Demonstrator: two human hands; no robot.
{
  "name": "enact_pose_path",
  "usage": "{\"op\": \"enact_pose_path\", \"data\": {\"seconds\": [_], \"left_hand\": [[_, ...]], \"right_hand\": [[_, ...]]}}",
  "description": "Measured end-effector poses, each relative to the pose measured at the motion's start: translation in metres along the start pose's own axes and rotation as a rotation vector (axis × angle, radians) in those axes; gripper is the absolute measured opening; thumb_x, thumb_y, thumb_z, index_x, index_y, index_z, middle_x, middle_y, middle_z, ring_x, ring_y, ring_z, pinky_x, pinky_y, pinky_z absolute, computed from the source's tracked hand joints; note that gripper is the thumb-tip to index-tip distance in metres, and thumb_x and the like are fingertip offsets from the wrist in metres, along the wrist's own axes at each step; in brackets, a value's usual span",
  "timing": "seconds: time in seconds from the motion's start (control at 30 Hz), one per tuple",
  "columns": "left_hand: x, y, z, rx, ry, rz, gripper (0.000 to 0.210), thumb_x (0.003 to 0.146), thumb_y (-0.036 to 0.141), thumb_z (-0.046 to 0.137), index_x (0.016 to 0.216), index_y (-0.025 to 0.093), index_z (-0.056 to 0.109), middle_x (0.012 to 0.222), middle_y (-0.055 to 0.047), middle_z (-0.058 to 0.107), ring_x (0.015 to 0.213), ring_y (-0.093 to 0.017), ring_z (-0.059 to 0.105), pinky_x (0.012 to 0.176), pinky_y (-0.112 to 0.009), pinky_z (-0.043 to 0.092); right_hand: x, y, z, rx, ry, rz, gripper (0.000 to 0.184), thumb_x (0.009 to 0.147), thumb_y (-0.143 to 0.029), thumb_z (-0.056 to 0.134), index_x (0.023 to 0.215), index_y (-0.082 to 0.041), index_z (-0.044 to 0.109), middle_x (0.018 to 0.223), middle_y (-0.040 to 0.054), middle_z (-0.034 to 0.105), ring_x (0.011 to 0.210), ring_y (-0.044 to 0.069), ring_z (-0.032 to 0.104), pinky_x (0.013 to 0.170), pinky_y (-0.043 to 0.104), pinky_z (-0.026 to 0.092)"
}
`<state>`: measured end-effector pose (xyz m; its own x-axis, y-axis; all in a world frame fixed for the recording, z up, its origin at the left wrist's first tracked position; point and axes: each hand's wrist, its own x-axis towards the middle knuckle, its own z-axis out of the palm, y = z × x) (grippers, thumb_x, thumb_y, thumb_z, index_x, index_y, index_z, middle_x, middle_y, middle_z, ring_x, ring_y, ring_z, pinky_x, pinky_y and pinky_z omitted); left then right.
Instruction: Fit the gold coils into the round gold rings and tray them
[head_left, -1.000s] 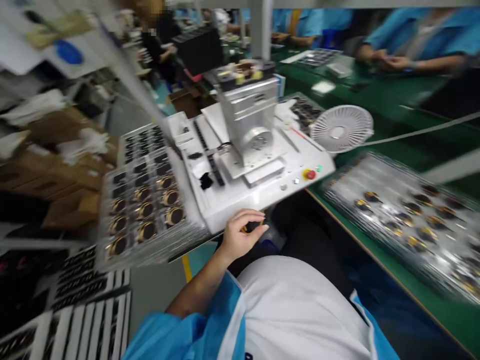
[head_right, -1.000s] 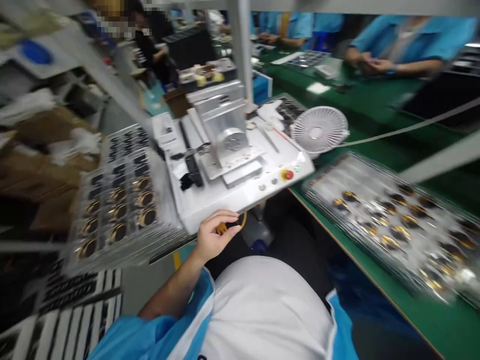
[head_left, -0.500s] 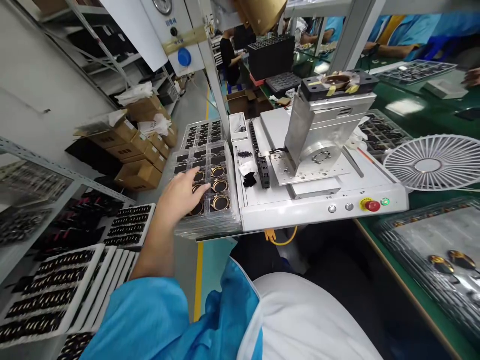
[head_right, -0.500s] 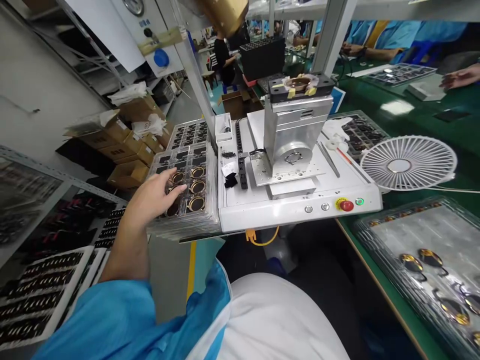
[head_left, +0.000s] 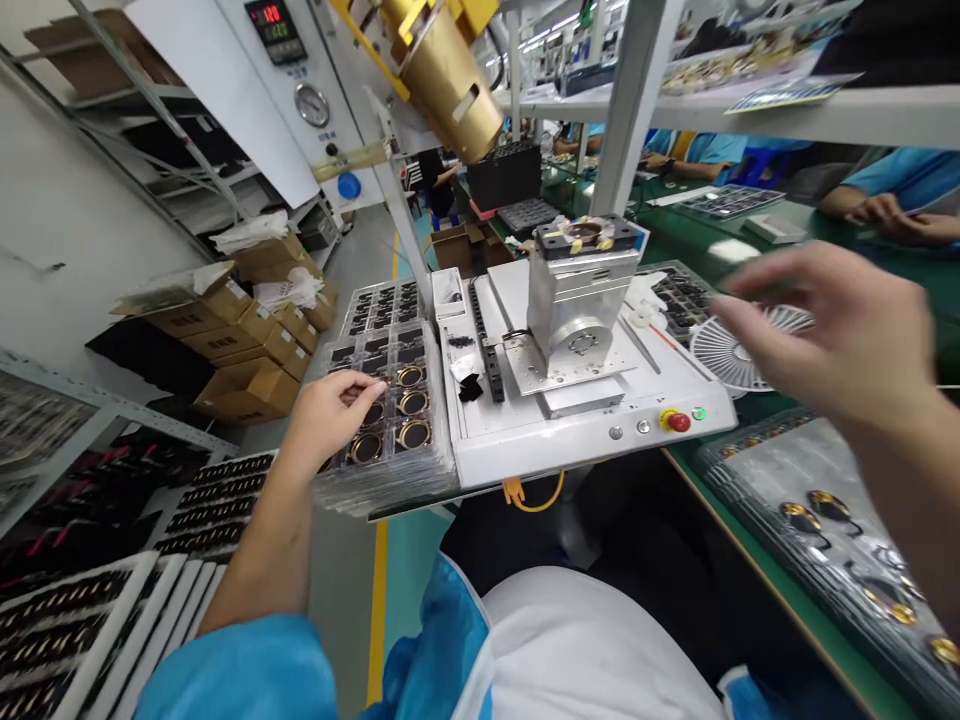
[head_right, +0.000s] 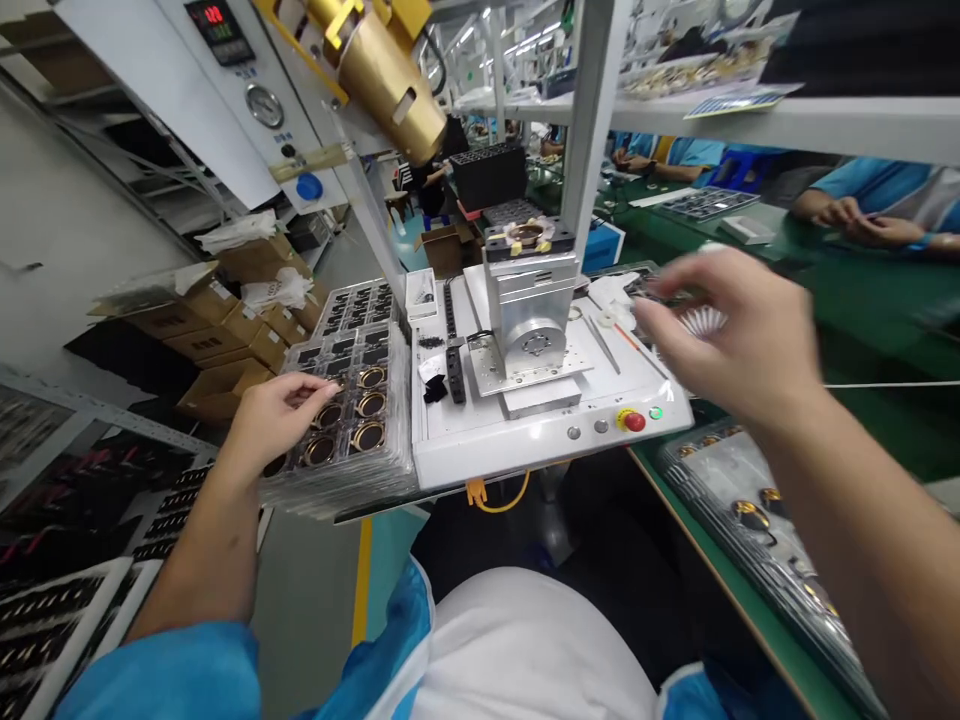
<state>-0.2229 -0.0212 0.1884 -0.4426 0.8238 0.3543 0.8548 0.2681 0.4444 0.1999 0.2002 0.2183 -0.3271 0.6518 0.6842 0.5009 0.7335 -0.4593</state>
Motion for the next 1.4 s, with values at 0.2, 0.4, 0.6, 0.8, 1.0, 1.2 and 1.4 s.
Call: {"op": "enact_pose_path", "data": {"seconds": [0.2, 0.4, 0.6, 0.8, 1.0, 1.2, 1.4], "left_hand": [[-0.006, 0.031, -0.012, -0.057, 0.01, 0.321, 0.021, 0.092, 0.042, 0.066, 0.087, 0.025, 0.078, 0.095, -0.004, 0.08, 0.087, -0.022, 0.074, 0.074, -0.031, 0.059], [0.027, 0.086, -0.018, -0.085, 0.065, 0.568, 0.017, 0.096, 0.033, 0.062, 0.088, 0.023, 0.073, 0.105, -0.005, 0.077, 0.099, -0.022, 0.072, 0.095, -0.038, 0.058], [0.109, 0.171, 0.025, -0.19, 0.068, 0.751, 0.013, 0.094, 0.024, 0.062, 0.086, 0.017, 0.07, 0.116, -0.009, 0.075, 0.108, -0.023, 0.07, 0.098, -0.041, 0.055], [0.167, 0.238, 0.071, -0.07, -0.086, 0.713, 0.01, 0.087, 0.015, 0.065, 0.079, 0.015, 0.072, 0.085, -0.008, 0.075, 0.083, -0.022, 0.068, 0.083, -0.037, 0.052], [0.154, 0.229, 0.074, -0.095, -0.171, 0.692, 0.015, 0.091, 0.028, 0.065, 0.098, 0.016, 0.072, 0.101, -0.008, 0.076, 0.094, -0.023, 0.069, 0.091, -0.037, 0.051], [0.148, 0.21, 0.076, -0.125, -0.288, 0.764, 0.06, 0.085, 0.049, 0.076, 0.132, 0.015, 0.06, 0.142, -0.016, 0.063, 0.135, -0.033, 0.058, 0.115, -0.045, 0.044], [0.119, 0.198, 0.049, -0.133, -0.302, 0.795, 0.072, 0.089, 0.057, 0.072, 0.148, 0.021, 0.052, 0.168, -0.015, 0.039, 0.16, -0.036, 0.029, 0.129, -0.058, 0.024]], "right_hand": [[0.121, -0.018, 0.053, 0.025, -0.287, -0.203, 0.028, 0.081, -0.02, 0.081, 0.108, -0.015, 0.076, 0.102, 0.0063, 0.071, 0.11, 0.03, 0.066, 0.104, 0.052, 0.05], [0.166, 0.006, 0.08, 0.281, -0.458, -0.218, 0.027, 0.066, -0.02, 0.094, 0.088, -0.017, 0.078, 0.076, -0.003, 0.065, 0.093, 0.024, 0.071, 0.102, 0.055, 0.053], [0.139, 0.007, 0.072, 0.369, -0.121, -0.139, 0.037, 0.071, -0.03, 0.092, 0.099, -0.019, 0.07, 0.097, 0.0037, 0.073, 0.091, 0.021, 0.069, 0.094, 0.042, 0.061], [0.079, 0.018, 0.042, 0.468, 0.024, -0.007, 0.031, 0.077, -0.035, 0.085, 0.096, -0.021, 0.065, 0.099, 0.0058, 0.073, 0.091, 0.022, 0.071, 0.092, 0.043, 0.062], [-0.024, 0.049, 0.007, 0.557, -0.012, 0.311, 0.045, 0.072, -0.044, 0.088, 0.105, -0.024, 0.065, 0.102, 0.0064, 0.075, 0.101, 0.027, 0.073, 0.095, 0.047, 0.062], [-0.124, 0.092, 0.021, 0.292, -0.302, 0.73, 0.071, 0.079, -0.046, 0.076, 0.14, -0.017, 0.055, 0.09, 0.008, 0.076, 0.082, 0.028, 0.073, 0.074, 0.041, 0.06], [-0.164, 0.091, 0.055, -0.018, -0.561, 0.676, 0.088, 0.085, -0.03, 0.065, 0.164, -0.013, 0.03, 0.082, 0.0032, 0.073, 0.082, 0.027, 0.072, 0.079, 0.038, 0.054]]}}
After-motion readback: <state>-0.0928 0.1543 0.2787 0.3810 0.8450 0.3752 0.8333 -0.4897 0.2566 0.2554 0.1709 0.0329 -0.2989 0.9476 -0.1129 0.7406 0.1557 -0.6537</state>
